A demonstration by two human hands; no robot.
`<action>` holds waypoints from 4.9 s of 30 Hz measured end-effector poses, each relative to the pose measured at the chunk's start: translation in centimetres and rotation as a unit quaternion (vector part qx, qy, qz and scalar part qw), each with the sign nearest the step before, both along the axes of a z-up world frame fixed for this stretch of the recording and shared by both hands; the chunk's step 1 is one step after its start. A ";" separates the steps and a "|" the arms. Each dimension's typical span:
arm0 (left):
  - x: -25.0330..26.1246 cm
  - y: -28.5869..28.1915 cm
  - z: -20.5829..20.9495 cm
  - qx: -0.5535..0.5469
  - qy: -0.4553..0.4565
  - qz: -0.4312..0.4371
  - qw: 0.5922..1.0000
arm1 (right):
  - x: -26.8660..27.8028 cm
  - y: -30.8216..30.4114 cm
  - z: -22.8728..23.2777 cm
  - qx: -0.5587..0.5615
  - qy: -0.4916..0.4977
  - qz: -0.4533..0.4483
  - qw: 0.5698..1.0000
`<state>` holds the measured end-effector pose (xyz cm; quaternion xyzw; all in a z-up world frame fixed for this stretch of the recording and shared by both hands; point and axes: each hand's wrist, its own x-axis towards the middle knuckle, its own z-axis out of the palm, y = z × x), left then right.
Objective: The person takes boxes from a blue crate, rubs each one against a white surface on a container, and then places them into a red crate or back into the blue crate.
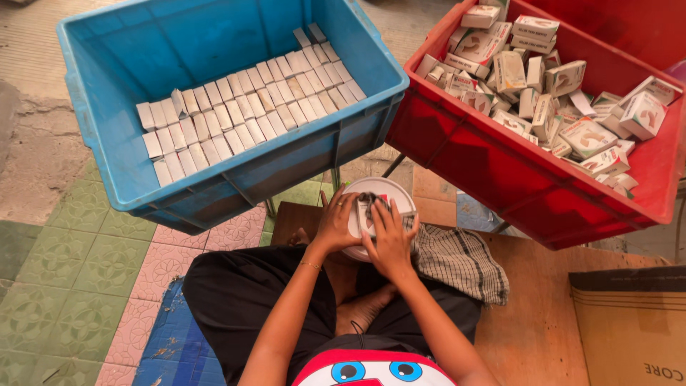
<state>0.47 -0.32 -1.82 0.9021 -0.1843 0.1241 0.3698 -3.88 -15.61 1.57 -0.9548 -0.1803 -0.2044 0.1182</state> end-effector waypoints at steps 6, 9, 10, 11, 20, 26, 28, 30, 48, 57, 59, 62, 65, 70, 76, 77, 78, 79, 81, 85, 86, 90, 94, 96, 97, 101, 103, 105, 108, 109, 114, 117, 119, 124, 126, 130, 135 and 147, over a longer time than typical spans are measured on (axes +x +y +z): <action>1.4 0.1 -4.9 0.025 -0.011 0.008 1.000 | 0.2 1.4 -0.7 0.011 -0.006 0.052 0.999; -0.3 0.2 0.1 -0.017 0.010 -0.006 1.000 | -2.2 0.5 -0.9 0.007 -0.027 0.075 0.997; -0.2 0.1 0.3 -0.017 0.009 -0.007 1.000 | -2.3 0.0 -1.0 0.008 -0.028 0.074 0.997; -0.2 0.1 0.3 -0.012 0.014 -0.005 1.000 | -2.6 -0.5 -1.2 0.013 -0.036 0.066 0.997; -0.2 -0.1 0.2 0.000 0.011 0.001 1.000 | 1.3 0.5 0.1 0.026 -0.003 0.006 1.000; 0.0 0.1 -0.3 0.022 -0.009 0.006 1.000 | 0.3 0.6 -0.8 0.054 0.017 0.068 0.996; -0.1 0.0 0.2 0.023 -0.012 0.005 1.000 | -0.2 -0.6 -1.1 0.061 0.020 0.085 0.994; -0.2 0.2 0.5 -0.006 0.019 -0.009 1.000 | -0.1 -1.8 -1.5 0.089 0.034 0.088 0.992; -0.7 0.4 2.6 0.090 0.058 -0.018 0.994 | -1.1 -2.4 0.1 0.329 0.000 0.139 0.934; -0.9 -4.0 9.4 0.229 0.065 -0.021 0.971 | -0.4 -3.9 2.2 0.440 0.020 0.020 0.897; -0.3 -4.5 7.3 0.231 0.057 -0.013 0.971 | -0.7 -3.7 2.8 0.442 0.011 0.016 0.897; 1.0 -4.9 4.3 0.232 0.044 -0.006 0.972 | -0.6 -4.2 2.9 0.443 -0.008 0.003 0.896; 1.2 -4.3 4.1 0.215 0.035 -0.018 0.976 | -0.4 -4.9 2.5 0.446 -0.019 -0.003 0.895; 0.9 -2.8 5.5 0.027 0.052 -0.068 0.996 | -0.6 -4.5 3.6 0.447 -0.031 0.016 0.894; 0.0 -1.2 3.1 -0.202 0.072 -0.107 0.971 | -1.0 -2.2 4.2 0.378 -0.011 0.138 0.916; -0.4 -1.2 3.4 -0.215 0.066 -0.110 0.968 | -0.6 -2.2 3.8 0.352 -0.003 0.154 0.923; -0.8 -1.1 3.7 -0.229 0.061 -0.113 0.965 | -0.3 -2.3 3.4 0.326 0.005 0.170 0.930; -0.8 -1.1 3.4 -0.230 0.061 -0.108 0.965 | 0.1 -2.2 3.1 0.326 0.008 0.175 0.929; -0.9 -1.1 2.9 -0.214 0.026 -0.096 0.972 | 0.8 -2.1 2.4 0.268 -0.021 0.194 0.944; -1.3 -1.0 3.8 -0.221 0.012 -0.090 0.971 | -0.2 -1.5 2.7 0.286 -0.075 0.269 0.917; -1.4 -1.0 4.0 -0.218 0.004 -0.091 0.972 | 0.0 -1.7 2.1 0.293 -0.089 0.283 0.909; -1.5 -1.4 4.3 -0.208 -0.010 -0.076 0.975 | 1.9 -1.3 2.7 0.304 -0.103 0.257 0.911; -0.9 -0.8 3.9 -0.214 -0.015 -0.079 0.973 | 2.2 -1.6 0.9 0.334 -0.171 0.280 0.884; -0.8 -0.5 3.0 -0.218 -0.022 -0.097 0.971 | 1.8 -2.0 0.0 0.337 -0.172 0.299 0.876; -0.8 -0.5 3.1 -0.220 -0.013 -0.103 0.970 | 2.1 -1.9 0.6 0.336 -0.168 0.290 0.880; -0.8 -0.5 3.8 -0.217 -0.003 -0.092 0.972 | 3.0 -2.2 2.1 0.294 -0.083 0.262 0.915; -1.0 -0.6 4.2 -0.216 -0.001 -0.089 0.972 | 2.2 -2.7 1.9 0.282 -0.093 0.279 0.913; -1.2 -0.6 4.5 -0.209 -0.009 -0.084 0.974 | 0.9 -3.2 1.3 0.310 -0.086 0.306 0.896; -0.8 -0.6 4.0 -0.210 -0.007 -0.084 0.974 | 2.1 -2.7 1.4 0.298 -0.085 0.273 0.911; -0.6 -0.6 3.8 -0.213 -0.003 -0.086 0.973 | 2.6 -2.5 1.6 0.297 -0.081 0.269 0.913; -0.5 -0.5 3.2 -0.223 -0.009 -0.091 0.970 | 3.0 -2.3 0.7 0.268 -0.106 0.299 0.909; -0.5 -0.6 3.1 -0.210 -0.023 -0.083 0.974 | 2.5 -2.5 -0.4 0.302 -0.106 0.307 0.896; -0.3 -0.4 3.0 -0.205 -0.027 -0.080 0.975 | 3.8 -2.5 0.4 0.275 -0.114 0.281 0.912; -0.7 -0.4 2.9 -0.197 -0.033 -0.080 0.977 | 3.0 -2.5 -0.1 0.238 -0.111 0.245 0.933; -0.8 -0.1 2.7 -0.197 -0.017 -0.073 0.977 | 1.7 -2.3 -0.4 0.282 -0.073 0.291 0.911; -0.8 0.1 2.0 -0.194 -0.010 -0.070 0.978 | 2.9 -1.5 1.2 0.265 -0.078 0.249 0.928; -0.8 0.2 2.2 -0.192 -0.016 -0.067 0.979 | 0.5 0.1 2.2 0.270 -0.055 0.184 0.944; -0.6 -1.1 5.4 -0.219 0.006 -0.125 0.968 | -2.1 -0.6 2.0 0.343 -0.021 0.138 0.929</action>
